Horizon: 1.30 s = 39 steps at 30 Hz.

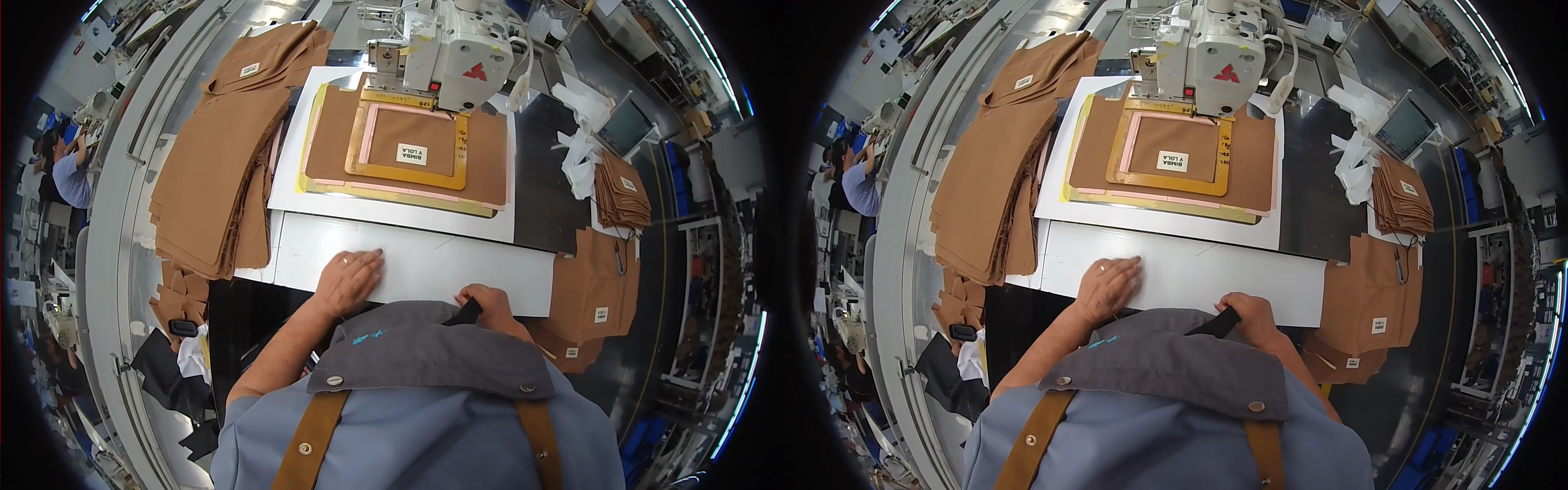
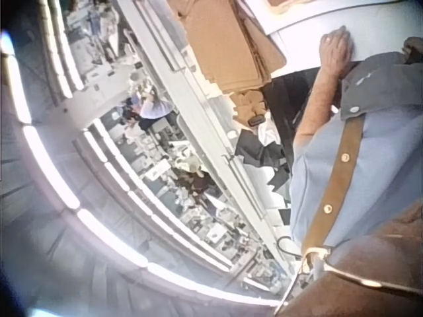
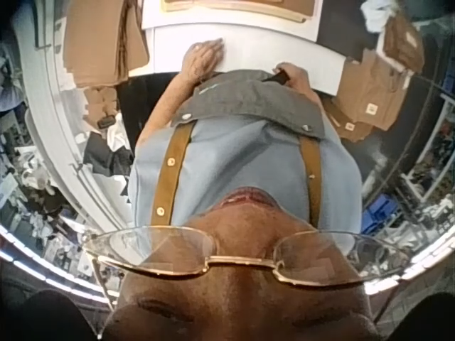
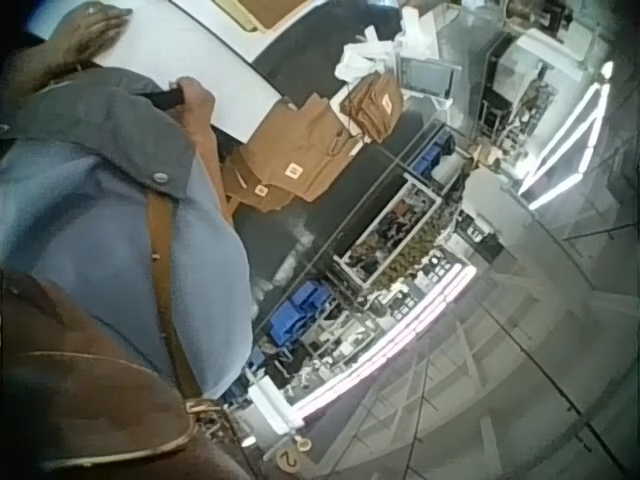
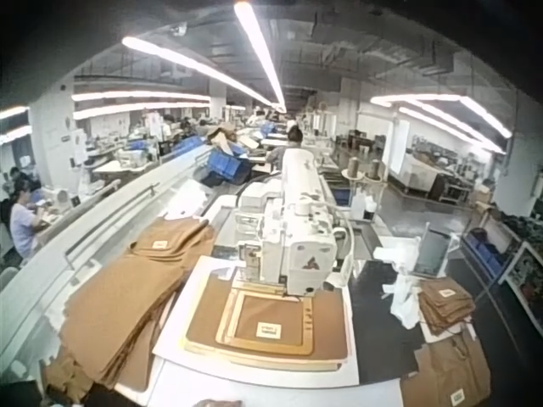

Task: Stitching leather components using an industrial sewing machine.

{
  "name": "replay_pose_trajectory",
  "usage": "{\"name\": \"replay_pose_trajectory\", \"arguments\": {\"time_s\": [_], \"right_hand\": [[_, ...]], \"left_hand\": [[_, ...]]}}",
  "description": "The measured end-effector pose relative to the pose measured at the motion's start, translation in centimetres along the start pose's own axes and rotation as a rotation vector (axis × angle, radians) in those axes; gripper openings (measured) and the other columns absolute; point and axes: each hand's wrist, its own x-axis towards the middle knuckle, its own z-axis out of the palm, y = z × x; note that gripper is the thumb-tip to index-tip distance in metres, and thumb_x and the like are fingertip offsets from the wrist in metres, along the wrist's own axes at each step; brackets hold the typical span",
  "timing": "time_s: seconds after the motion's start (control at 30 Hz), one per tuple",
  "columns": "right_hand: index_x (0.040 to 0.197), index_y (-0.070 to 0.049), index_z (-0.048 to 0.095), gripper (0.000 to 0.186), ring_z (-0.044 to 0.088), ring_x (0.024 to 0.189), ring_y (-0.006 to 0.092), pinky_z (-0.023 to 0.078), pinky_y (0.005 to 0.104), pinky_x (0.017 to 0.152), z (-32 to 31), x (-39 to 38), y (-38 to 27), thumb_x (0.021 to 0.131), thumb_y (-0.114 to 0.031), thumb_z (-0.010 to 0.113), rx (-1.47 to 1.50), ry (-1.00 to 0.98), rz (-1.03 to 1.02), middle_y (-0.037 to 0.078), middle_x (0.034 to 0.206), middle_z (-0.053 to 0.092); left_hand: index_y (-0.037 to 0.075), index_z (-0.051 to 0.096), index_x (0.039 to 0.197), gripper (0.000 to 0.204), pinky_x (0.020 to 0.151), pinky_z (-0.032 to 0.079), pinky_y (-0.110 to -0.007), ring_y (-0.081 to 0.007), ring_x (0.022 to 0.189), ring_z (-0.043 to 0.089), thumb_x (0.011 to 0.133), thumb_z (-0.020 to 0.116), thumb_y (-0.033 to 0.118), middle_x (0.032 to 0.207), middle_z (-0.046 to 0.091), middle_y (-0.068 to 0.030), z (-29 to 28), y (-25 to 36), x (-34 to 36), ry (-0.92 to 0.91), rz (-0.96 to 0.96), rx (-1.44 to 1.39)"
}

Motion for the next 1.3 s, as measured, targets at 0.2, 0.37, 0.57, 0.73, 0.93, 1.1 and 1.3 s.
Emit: {"name": "replay_pose_trajectory", "arguments": {"time_s": [0.2, 0.37, 0.57, 0.73, 0.93, 1.1, 1.3], "right_hand": [[0.098, -0.009, 0.066, 0.017, 0.064, 0.101, 0.0273, 0.047, 0.0397, 0.087, -1.9, 1.4, 0.7, 0.085, -0.015, 0.074, -0.247, 0.128, 0.017, 0.005, 0.103, 0.068], [0.117, -0.008, 0.063, 0.034, 0.055, 0.117, 0.0306, 0.038, 0.0486, 0.102, -2.4, 2.6, 3.1, 0.086, -0.02, 0.072, -0.438, 0.2, -0.019, 0.01, 0.124, 0.06], [0.119, -0.009, 0.062, 0.039, 0.054, 0.115, 0.0314, 0.038, 0.0496, 0.1, -1.8, 2.4, 4.9, 0.084, -0.019, 0.076, -0.414, 0.159, -0.011, 0.009, 0.121, 0.058], [0.118, -0.011, 0.062, 0.04, 0.055, 0.111, 0.0304, 0.039, 0.0486, 0.097, -2.0, 1.9, 5.9, 0.082, -0.02, 0.077, -0.424, 0.109, -0.015, 0.007, 0.116, 0.058], [0.115, -0.012, 0.063, 0.037, 0.055, 0.111, 0.03, 0.039, 0.0485, 0.096, -2.1, 2.2, 6.0, 0.082, -0.021, 0.078, -0.391, 0.061, 0.018, 0.007, 0.118, 0.059], [0.114, -0.013, 0.063, 0.036, 0.056, 0.111, 0.0307, 0.04, 0.0485, 0.096, -2.0, 2.0, 6.3, 0.082, -0.023, 0.078, -0.394, 0.065, 0.03, 0.007, 0.119, 0.06], [0.113, -0.014, 0.062, 0.037, 0.056, 0.111, 0.0306, 0.041, 0.0487, 0.095, -1.9, 2.1, 6.3, 0.081, -0.023, 0.079, -0.389, 0.059, 0.03, 0.007, 0.117, 0.06]], "left_hand": [[0.002, 0.066, 0.117, 0.026, 0.095, 0.049, -0.043, -0.0342, 0.11, 0.065, 0.092, 0.065, 0.011, 0.123, 0.068, -0.0155, -1.6, -7.3, 7.1, 0.262, -0.293, 0.075], [0.002, 0.066, 0.119, 0.025, 0.1, 0.048, -0.045, -0.0376, 0.117, 0.062, 0.097, 0.059, 0.011, 0.128, 0.066, -0.0161, -1.4, -15.8, 14.2, 0.28, -0.349, 0.142], [0.004, 0.066, 0.122, 0.031, 0.104, 0.047, -0.045, -0.0363, 0.123, 0.06, 0.094, 0.066, 0.018, 0.134, 0.063, -0.016, 0.8, -24.4, 20.5, 0.32, -0.408, 0.286], [0.008, 0.07, 0.11, 0.042, 0.097, 0.042, -0.047, -0.0313, 0.113, 0.06, 0.082, 0.079, 0.038, 0.118, 0.065, -0.0128, 1.6, -24.9, 23.6, 0.357, -0.613, 0.376], [0.008, 0.067, 0.095, 0.04, 0.085, 0.045, -0.044, -0.0303, 0.096, 0.065, 0.083, 0.078, 0.045, 0.101, 0.068, -0.0098, 1.6, -24.7, 23.9, 0.316, -0.627, 0.424], [0.007, 0.063, 0.087, 0.034, 0.07, 0.049, -0.043, -0.0336, 0.078, 0.067, 0.09, 0.072, 0.04, 0.083, 0.068, -0.0114, 1.4, -24.9, 24.1, 0.236, -0.663, 0.338], [0.005, 0.059, 0.084, 0.03, 0.067, 0.05, -0.048, -0.0377, 0.078, 0.066, 0.095, 0.066, 0.031, 0.082, 0.067, -0.0138, 1.2, -25.7, 23.6, 0.223, -0.508, 0.397]]}}
